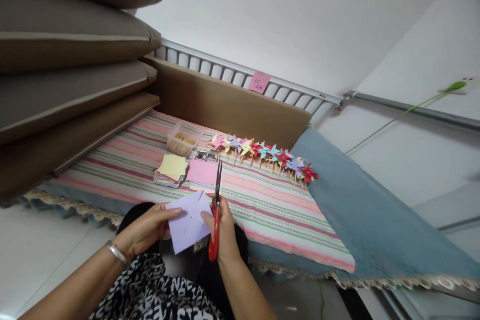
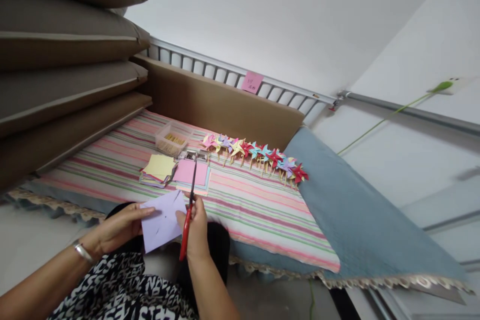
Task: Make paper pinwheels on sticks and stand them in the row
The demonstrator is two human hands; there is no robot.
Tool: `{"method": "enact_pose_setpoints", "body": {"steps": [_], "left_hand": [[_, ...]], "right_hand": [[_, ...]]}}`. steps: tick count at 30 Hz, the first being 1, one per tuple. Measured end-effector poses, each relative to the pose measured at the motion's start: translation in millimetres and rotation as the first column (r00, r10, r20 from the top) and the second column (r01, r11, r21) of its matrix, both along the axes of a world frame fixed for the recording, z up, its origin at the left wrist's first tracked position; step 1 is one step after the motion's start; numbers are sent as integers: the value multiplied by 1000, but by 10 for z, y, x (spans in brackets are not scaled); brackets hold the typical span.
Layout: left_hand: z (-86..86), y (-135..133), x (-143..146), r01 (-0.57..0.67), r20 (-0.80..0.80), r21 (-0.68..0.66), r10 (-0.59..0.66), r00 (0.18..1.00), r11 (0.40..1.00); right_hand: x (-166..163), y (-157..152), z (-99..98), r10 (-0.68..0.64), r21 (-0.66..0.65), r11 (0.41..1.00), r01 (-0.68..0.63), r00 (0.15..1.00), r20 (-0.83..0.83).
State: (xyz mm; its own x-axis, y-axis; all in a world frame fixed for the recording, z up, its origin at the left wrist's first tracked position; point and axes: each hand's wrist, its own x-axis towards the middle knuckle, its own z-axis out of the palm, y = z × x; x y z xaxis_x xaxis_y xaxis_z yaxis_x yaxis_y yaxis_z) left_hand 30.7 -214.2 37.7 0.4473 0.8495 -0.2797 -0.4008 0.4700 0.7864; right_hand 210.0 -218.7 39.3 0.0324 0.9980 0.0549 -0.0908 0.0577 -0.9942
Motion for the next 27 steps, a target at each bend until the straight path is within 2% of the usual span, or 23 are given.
{"method": "enact_pose_setpoints", "body": {"steps": [3,6,10,14,17,20,27], "left_hand": [[-86,-89,190,-133,68,-46,136,988,990],[-129,-120,308,-219,33,-55,221,975,974],[-119,-62,239,-308,-60,-15,307,950,951],[-64,41,13,-389,-187,70,395,899,919],[-24,98,-126,-406,-265,123,424,866,906],[-10,128,-181,-399,-301,147,425,854,905],[-15,132,-174,-341,-316,186,385,867,922]], "right_hand": [[-83,-30,-36,-92,35,995,92,996,8],[-148,-38,-76,-122,82,990,119,992,25],[-107,-57,-146,-11,46,999,8,998,68],[75,-198,-199,156,-101,985,-139,970,186],[225,-383,-182,326,-252,933,-256,899,293],[313,-555,-101,421,-314,897,-311,819,390],[308,-629,81,420,-289,906,-309,732,536]]}}
